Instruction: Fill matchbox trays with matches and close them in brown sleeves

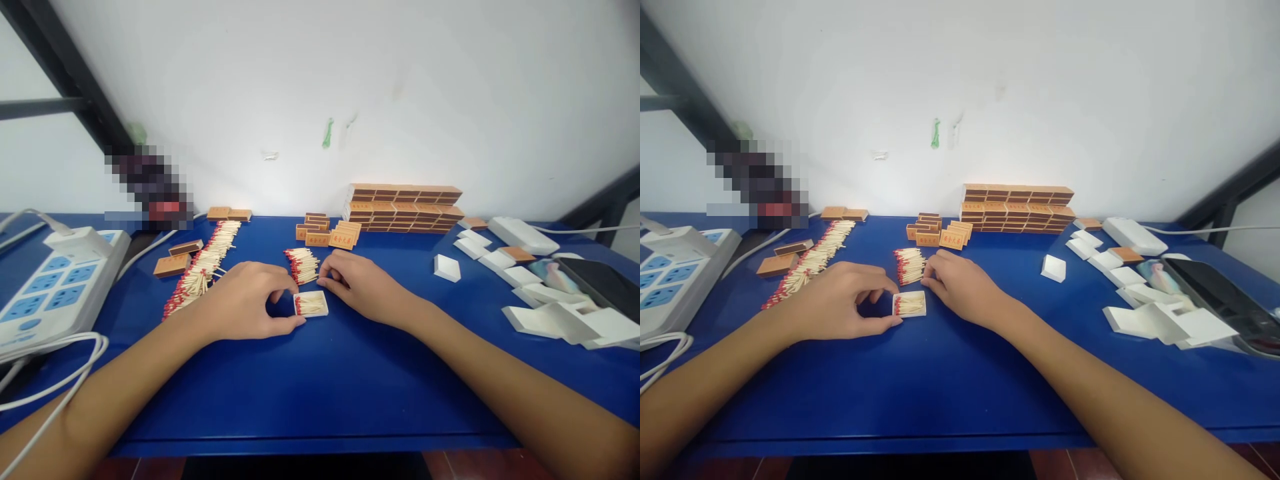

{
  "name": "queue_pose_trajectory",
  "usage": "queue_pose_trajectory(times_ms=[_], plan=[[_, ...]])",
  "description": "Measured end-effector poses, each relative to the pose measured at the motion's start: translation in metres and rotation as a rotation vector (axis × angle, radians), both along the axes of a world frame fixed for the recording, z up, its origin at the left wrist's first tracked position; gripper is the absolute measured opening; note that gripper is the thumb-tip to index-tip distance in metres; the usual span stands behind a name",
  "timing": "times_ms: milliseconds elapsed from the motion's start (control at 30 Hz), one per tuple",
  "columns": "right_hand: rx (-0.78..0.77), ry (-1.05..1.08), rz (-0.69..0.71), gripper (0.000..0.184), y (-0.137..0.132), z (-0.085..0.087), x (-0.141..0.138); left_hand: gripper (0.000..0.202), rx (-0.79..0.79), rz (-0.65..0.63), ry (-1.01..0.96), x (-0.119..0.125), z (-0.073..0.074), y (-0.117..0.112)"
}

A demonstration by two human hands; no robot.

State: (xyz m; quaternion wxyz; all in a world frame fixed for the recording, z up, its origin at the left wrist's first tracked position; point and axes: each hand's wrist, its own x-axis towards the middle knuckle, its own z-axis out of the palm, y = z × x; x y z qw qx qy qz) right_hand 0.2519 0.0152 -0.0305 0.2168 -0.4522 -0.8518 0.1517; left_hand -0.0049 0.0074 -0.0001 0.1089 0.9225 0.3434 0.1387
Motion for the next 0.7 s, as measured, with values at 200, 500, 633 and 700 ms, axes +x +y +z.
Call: queue_pose_trajectory(times_ms=[200, 500, 633, 700], plan=[[0.002, -0.013, -0.001, 0.005, 0.000, 0.001, -0.001, 0.029, -0.009, -0.002, 0.017, 0.000, 0.001, -0.001], [-0.057, 0.021, 0.026, 0.011, -0.001, 0.011, 0.005, 0.027, -0.027, -0.013, 0.011, 0.001, 0.002, -0.002], [-0.129, 0.008, 0.117, 0.014, -0.005, 0.016, 0.004, 0.026, -0.073, -0.058, -0.032, 0.001, 0.003, -0.005], [-0.148, -0.012, 0.136, 0.015, -0.006, 0.016, 0.003, 0.026, -0.084, -0.064, -0.046, 0.001, 0.003, -0.006]])
